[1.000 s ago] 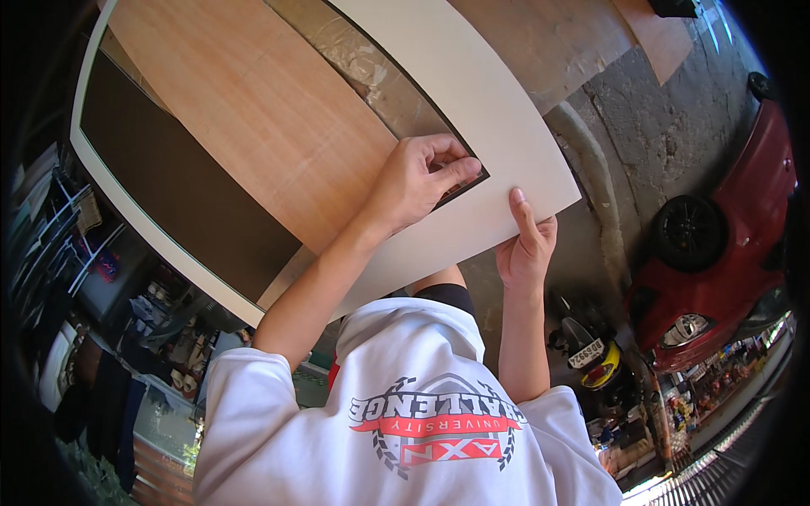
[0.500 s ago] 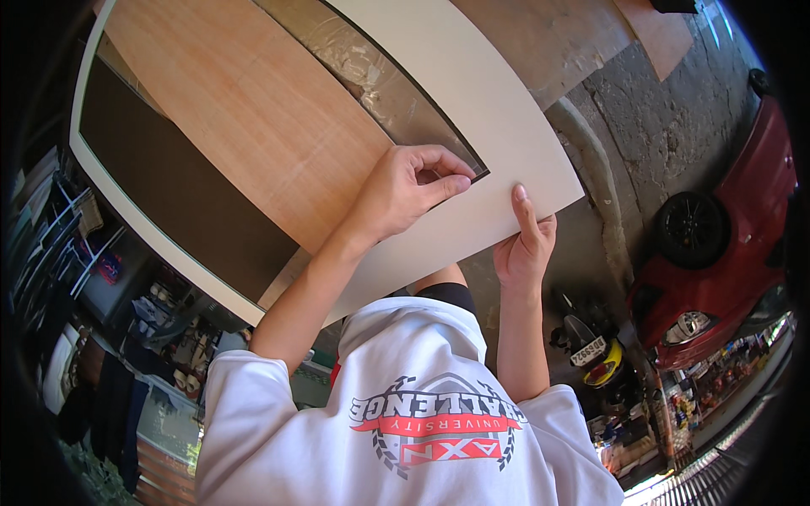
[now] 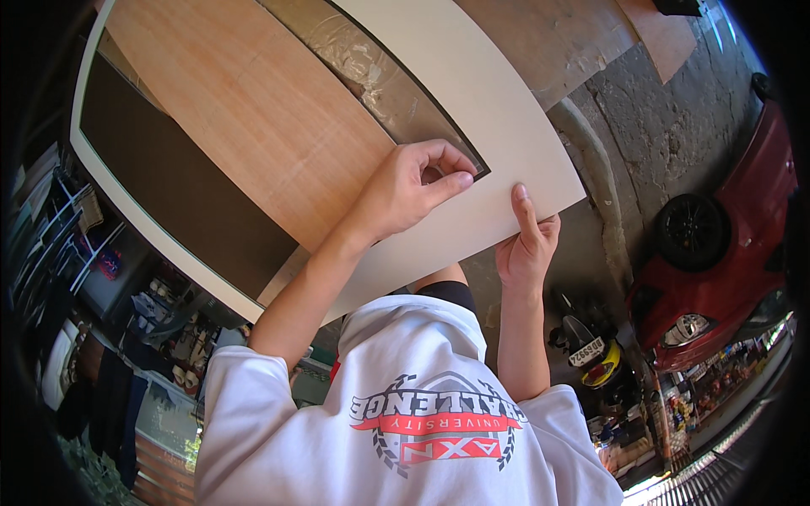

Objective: The person assembles a white frame around a mirror by applying black tape to the edges and securing white frame pieces with masking tape. They measure, cut, and align the frame pieces, then flip and reposition the mirror to attach each side.

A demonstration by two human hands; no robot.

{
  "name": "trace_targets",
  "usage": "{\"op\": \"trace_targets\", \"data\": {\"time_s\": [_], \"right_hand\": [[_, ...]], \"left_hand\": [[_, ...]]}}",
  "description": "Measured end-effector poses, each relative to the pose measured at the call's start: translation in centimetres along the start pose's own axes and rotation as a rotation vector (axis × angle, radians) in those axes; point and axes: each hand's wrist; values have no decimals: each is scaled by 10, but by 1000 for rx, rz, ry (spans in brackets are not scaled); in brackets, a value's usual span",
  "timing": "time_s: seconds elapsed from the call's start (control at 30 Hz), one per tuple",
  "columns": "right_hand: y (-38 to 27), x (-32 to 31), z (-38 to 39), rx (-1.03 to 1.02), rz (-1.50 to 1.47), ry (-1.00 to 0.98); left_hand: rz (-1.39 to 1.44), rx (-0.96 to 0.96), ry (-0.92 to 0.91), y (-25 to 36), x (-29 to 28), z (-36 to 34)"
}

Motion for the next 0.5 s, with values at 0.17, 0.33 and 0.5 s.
{"op": "trace_targets", "data": {"time_s": [0.17, 0.33, 0.5], "right_hand": [[-2, 0, -1, -19, 78, 8], [0, -2, -3, -49, 141, 1], [3, -4, 0, 51, 23, 6]], "left_hand": [[-16, -81, -30, 1, 2, -8], [-23, -94, -73, -1, -2, -16], [-28, -102, -69, -4, 0, -20]]}}
Point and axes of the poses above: each hand's wrist, its own z-axis away from the middle knuckle, its own x-axis out of the palm, y = z × x, and after that the axes turned 8 degrees about z, right-handed
